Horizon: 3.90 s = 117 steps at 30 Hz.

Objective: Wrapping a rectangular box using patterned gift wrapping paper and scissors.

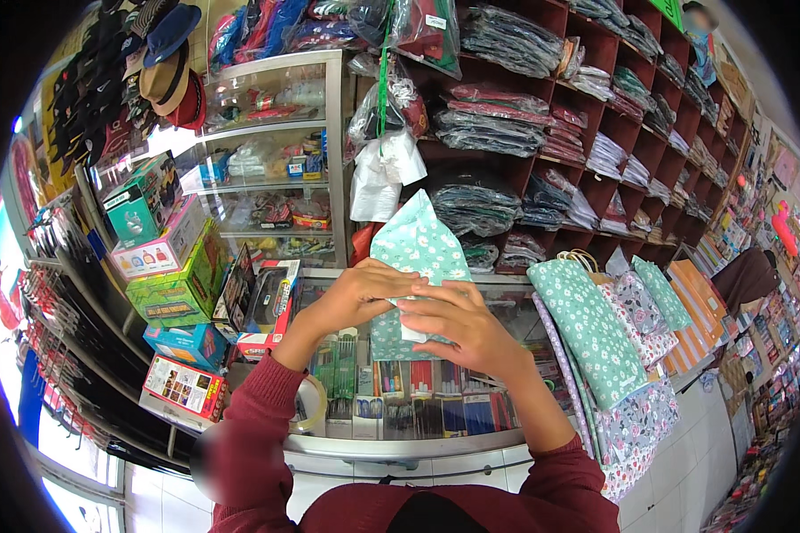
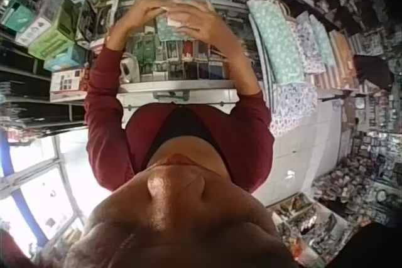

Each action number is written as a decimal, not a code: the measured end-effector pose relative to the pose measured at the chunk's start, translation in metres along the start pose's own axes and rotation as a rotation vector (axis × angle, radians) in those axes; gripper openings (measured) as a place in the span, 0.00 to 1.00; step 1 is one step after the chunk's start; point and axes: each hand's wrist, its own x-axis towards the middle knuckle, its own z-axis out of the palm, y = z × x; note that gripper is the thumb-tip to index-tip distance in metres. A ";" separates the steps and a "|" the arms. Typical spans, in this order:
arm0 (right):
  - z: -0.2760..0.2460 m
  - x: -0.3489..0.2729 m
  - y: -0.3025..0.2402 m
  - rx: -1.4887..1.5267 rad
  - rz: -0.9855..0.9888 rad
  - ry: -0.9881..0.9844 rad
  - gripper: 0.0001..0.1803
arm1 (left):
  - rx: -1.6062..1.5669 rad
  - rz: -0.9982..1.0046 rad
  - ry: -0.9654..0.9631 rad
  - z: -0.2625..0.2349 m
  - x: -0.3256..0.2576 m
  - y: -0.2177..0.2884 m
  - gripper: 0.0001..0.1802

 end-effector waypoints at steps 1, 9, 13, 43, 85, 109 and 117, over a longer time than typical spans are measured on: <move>-0.003 -0.001 0.004 -0.005 0.026 -0.109 0.21 | 0.029 0.029 -0.011 0.000 -0.002 -0.002 0.24; -0.012 -0.011 0.021 0.074 0.083 -0.013 0.23 | -0.108 -0.007 0.165 0.011 0.007 0.016 0.11; -0.014 -0.013 0.019 0.041 0.115 0.163 0.23 | -0.078 0.025 0.144 0.011 0.007 0.016 0.08; -0.007 -0.029 0.024 0.100 0.130 0.293 0.25 | -0.185 0.066 -0.299 -0.001 0.075 0.036 0.10; 0.002 -0.037 0.019 0.106 0.263 0.483 0.14 | 0.228 0.168 0.142 0.030 0.036 0.062 0.14; -0.020 -0.023 0.031 0.043 0.082 0.331 0.11 | 0.180 0.312 0.547 0.047 0.033 0.043 0.20; -0.020 -0.013 0.019 0.057 0.032 0.211 0.08 | 0.104 0.100 0.176 0.025 0.026 0.013 0.23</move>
